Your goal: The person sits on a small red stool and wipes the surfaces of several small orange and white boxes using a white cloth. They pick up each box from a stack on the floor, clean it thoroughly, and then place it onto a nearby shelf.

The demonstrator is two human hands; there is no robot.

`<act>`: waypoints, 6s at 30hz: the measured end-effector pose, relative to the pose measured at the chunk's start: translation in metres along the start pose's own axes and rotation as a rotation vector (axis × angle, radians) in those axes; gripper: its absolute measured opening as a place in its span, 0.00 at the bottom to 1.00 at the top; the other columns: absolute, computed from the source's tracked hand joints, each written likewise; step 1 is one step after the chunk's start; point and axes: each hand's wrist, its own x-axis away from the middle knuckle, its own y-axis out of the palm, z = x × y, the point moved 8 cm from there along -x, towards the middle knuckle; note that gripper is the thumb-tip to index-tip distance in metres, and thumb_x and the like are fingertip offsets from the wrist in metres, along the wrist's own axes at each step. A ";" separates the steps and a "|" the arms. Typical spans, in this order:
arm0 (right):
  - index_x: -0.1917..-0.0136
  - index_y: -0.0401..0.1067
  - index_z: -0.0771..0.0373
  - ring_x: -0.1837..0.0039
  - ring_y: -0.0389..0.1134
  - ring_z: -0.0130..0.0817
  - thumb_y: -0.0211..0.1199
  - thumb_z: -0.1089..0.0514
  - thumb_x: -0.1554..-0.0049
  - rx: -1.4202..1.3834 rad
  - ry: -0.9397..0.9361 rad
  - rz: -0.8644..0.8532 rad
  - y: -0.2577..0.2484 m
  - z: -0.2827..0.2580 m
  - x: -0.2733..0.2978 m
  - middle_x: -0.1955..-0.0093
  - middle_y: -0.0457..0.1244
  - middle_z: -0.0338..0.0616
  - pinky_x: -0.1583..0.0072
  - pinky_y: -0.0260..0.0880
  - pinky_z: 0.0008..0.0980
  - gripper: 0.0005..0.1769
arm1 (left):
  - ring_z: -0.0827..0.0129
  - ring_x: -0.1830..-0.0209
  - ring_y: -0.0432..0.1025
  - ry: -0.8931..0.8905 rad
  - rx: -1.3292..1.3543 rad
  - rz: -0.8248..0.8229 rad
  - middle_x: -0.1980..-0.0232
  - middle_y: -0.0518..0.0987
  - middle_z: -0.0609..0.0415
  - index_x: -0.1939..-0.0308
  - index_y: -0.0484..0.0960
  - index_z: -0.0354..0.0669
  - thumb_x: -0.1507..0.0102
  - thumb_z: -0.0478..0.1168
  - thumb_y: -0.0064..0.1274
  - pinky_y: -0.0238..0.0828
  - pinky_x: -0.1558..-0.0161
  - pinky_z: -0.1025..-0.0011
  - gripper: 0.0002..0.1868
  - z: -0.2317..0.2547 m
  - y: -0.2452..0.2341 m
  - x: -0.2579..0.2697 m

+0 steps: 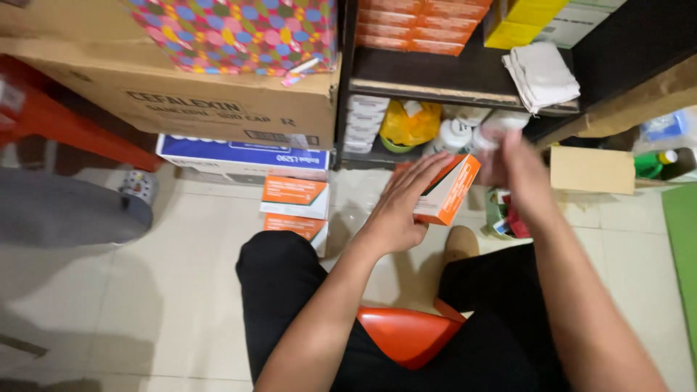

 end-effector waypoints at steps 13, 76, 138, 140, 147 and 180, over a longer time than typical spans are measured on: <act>0.28 0.59 0.62 0.51 0.73 0.56 0.54 0.54 0.38 -0.801 0.353 0.050 0.019 0.081 0.121 0.43 0.61 0.62 0.47 0.77 0.55 0.26 | 0.53 0.23 0.59 0.115 -0.079 -0.096 0.28 0.70 0.61 0.47 0.83 0.64 0.57 0.25 0.59 0.35 0.23 0.36 0.37 0.040 0.031 0.013; 0.34 0.53 0.58 0.49 0.70 0.28 0.60 0.58 0.30 -0.075 -0.635 0.768 -0.042 0.005 -0.231 0.39 0.65 0.44 0.45 0.78 0.26 0.19 | 0.36 0.22 0.50 -0.729 -0.044 -0.198 0.18 0.42 0.38 0.21 0.52 0.48 0.34 0.47 0.45 0.59 0.30 0.42 0.38 -0.109 0.022 0.030; 0.52 0.75 0.74 0.67 0.63 0.52 0.62 0.69 0.45 0.421 -0.600 0.625 -0.070 0.093 -0.149 0.61 0.67 0.58 0.60 0.68 0.49 0.07 | 0.53 0.50 0.74 -0.884 1.633 0.379 0.42 0.77 0.35 0.45 0.70 0.26 0.45 0.28 0.42 0.72 0.47 0.63 0.23 -0.067 0.070 0.053; 0.42 0.69 0.72 0.56 0.64 0.48 0.58 0.70 0.40 0.187 -0.609 0.637 -0.066 0.082 -0.115 0.52 0.67 0.59 0.51 0.68 0.46 0.12 | 0.52 0.45 0.72 -0.812 1.605 0.432 0.37 0.74 0.35 0.38 0.67 0.27 0.46 0.27 0.41 0.68 0.43 0.61 0.29 -0.067 0.051 0.048; 0.25 0.63 0.60 0.37 0.68 0.28 0.59 0.63 0.41 -0.763 -0.013 0.491 0.008 0.120 0.028 0.34 0.64 0.43 0.36 0.74 0.28 0.31 | 0.48 0.37 0.72 -0.657 1.560 0.519 0.41 0.77 0.36 0.40 0.74 0.32 0.40 0.29 0.56 0.67 0.34 0.46 0.23 -0.085 0.042 0.038; 0.16 0.36 0.50 0.36 0.64 0.53 0.43 0.79 0.44 -0.172 -0.524 -0.082 0.098 0.018 0.059 0.20 0.49 0.70 0.39 0.77 0.34 0.49 | 0.55 0.44 0.76 -0.778 1.737 0.594 0.38 0.77 0.41 0.34 0.73 0.35 0.32 0.47 0.49 0.74 0.42 0.54 0.26 -0.119 0.111 0.070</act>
